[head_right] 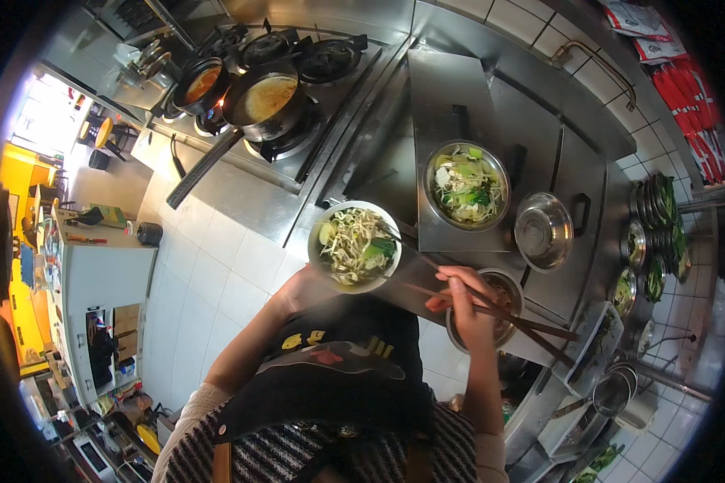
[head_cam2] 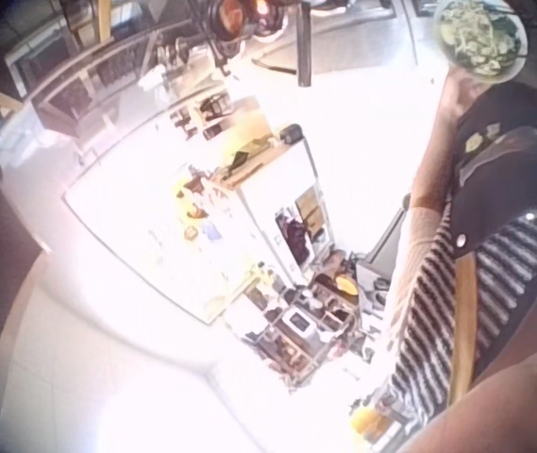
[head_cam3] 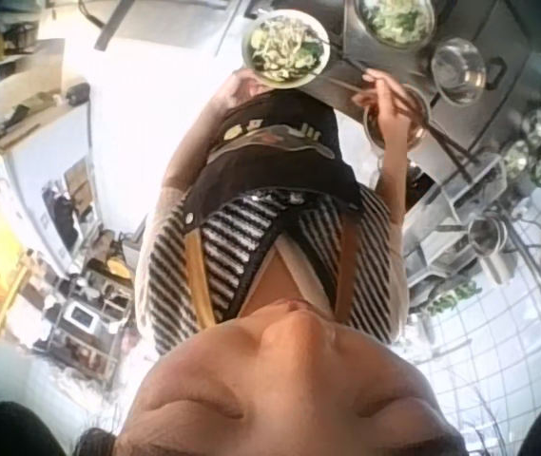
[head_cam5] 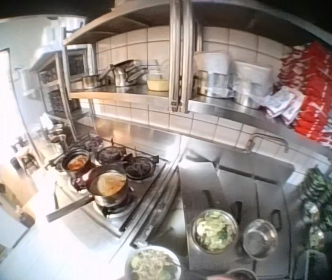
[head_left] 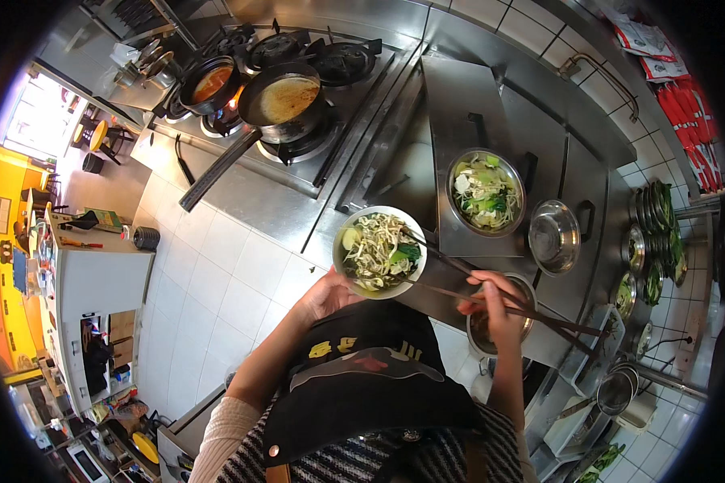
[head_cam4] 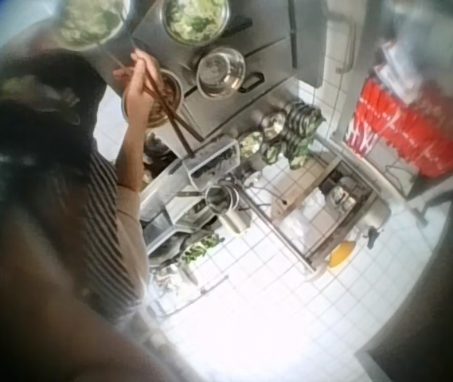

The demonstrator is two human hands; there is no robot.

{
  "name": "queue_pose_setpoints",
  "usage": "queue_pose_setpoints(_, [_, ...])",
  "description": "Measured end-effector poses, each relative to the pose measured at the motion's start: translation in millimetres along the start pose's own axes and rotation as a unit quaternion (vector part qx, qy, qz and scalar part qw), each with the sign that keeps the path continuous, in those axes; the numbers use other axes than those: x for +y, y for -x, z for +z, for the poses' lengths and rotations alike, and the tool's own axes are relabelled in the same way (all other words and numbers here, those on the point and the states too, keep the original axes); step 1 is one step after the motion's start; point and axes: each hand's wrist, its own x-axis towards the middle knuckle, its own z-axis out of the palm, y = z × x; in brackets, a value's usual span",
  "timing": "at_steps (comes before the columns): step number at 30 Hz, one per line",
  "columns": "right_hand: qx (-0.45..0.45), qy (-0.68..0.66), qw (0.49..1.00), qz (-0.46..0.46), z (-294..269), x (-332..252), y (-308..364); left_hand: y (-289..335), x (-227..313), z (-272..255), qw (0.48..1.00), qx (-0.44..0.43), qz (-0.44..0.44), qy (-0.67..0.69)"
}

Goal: The person assembles a bowl of noodle soup by adding bean sprouts and greens, then ladles broth from a pot into the bowl. They use chopsticks to arrange the ingredients and place the finished bowl on the counter.

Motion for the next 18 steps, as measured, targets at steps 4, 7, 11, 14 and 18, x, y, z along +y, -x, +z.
queue_pose_setpoints(4, [0.056, -0.053, 0.997, 0.004, 33.7, 37.5, -6.4, -2.3, -3.1, -2.6, 1.0, -0.016, 0.015, -0.016])
queue_pose_setpoints(7, [0.149, -0.108, 0.983, -0.004, 38.1, 54.0, -6.0, -5.0, -7.2, -4.4, 0.999, 0.01, 0.041, -0.006])
queue_pose_setpoints(11, [0.126, -0.072, 0.989, 0.004, 22.4, 36.9, 3.9, -3.3, -8.0, -4.3, 0.997, 0.028, 0.07, -0.018])
queue_pose_setpoints(14, [0.065, -0.014, 0.997, -0.036, 7.0, 0.4, 20.9, 2.9, -1.1, 6.5, 0.996, 0.028, 0.08, -0.019])
queue_pose_setpoints(18, [0.019, 0.032, 0.995, -0.091, -0.6, -34.1, 32.2, 18.3, 16.1, 43.5, 0.995, 0.045, 0.08, -0.036])
